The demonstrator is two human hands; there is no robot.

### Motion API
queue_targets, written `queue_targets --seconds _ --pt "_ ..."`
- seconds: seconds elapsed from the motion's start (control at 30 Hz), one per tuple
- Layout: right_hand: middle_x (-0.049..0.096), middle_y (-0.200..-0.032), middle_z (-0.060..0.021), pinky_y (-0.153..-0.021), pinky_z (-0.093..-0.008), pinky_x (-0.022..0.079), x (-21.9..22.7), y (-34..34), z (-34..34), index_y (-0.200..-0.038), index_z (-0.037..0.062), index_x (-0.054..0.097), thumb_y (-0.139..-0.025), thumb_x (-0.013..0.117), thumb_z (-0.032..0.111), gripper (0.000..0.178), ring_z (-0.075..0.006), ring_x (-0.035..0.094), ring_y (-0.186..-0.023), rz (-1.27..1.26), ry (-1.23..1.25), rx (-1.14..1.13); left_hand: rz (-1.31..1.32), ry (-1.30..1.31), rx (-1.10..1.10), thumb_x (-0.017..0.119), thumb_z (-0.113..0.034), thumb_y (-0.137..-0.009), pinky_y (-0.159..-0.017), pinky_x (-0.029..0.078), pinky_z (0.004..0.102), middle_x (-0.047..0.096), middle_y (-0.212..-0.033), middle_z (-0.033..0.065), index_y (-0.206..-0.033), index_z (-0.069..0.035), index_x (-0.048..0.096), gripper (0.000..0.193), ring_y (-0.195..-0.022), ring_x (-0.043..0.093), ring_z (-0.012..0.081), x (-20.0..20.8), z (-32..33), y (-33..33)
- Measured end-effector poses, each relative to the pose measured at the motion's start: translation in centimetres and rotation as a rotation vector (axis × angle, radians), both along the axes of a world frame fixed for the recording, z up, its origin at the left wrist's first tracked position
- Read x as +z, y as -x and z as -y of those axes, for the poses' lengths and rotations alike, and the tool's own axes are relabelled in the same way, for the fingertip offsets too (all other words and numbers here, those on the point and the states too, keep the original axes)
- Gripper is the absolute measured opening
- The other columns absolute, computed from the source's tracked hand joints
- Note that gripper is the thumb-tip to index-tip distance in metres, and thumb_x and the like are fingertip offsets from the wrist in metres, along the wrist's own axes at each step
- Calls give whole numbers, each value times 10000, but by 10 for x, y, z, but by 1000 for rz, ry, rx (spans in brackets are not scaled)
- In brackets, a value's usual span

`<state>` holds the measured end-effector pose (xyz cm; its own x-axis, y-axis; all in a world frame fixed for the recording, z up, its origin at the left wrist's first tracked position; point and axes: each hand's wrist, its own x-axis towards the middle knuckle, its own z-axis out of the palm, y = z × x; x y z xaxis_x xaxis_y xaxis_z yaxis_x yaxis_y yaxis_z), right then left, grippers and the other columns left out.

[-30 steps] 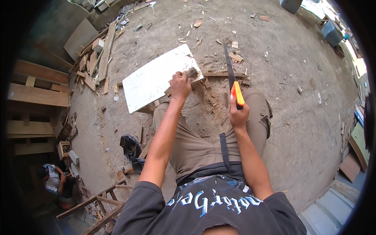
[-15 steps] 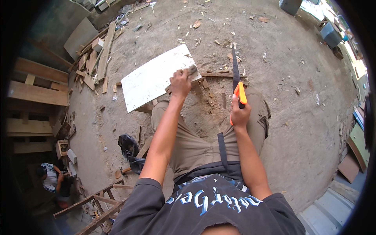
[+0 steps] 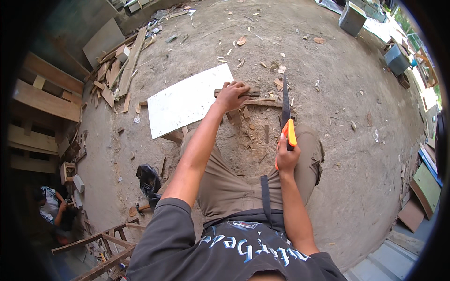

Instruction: The person assembles a wooden frame by fitting small wooden pieces into joints. They then use a hand saw to cut a white board and a small wooden piece, and finally fit the cut piece into the frame.

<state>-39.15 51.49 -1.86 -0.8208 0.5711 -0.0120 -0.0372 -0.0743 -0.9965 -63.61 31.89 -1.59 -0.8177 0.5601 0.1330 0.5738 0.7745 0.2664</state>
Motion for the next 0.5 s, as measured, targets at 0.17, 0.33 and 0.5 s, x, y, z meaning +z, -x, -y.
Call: queue_targets --seconds 0.17,0.33,0.5 --pt "531 -665 58 -536 -233 373 7 -7 -3 -917 -38 663 -969 639 176 222 -39 463 -602 -21 -30 38 -71 131 -166 624 -374 -941 -1143 250 453 608 -1288 26 -1324 -213 599 416 -1308 470 221 10 7 -8" --pt "504 -646 62 -517 -236 358 15 -18 8 -874 -30 637 -974 638 177 230 -35 431 -588 -73 -53 102 -142 -15 -110 655 -373 -905 -1140 246 482 583 -1324 79 -1373 -164 559 521 -1320 456 264 7 21 -12" --pt "483 -618 22 -510 -259 359 26 -30 16 -839 -19 610 -961 649 178 235 -56 413 -578 -89 -140 217 -85 -381 534 588 -436 -913 -1174 155 532 513 -1370 150 -1350 -65 550 575 -1386 366 288 -11 20 4"
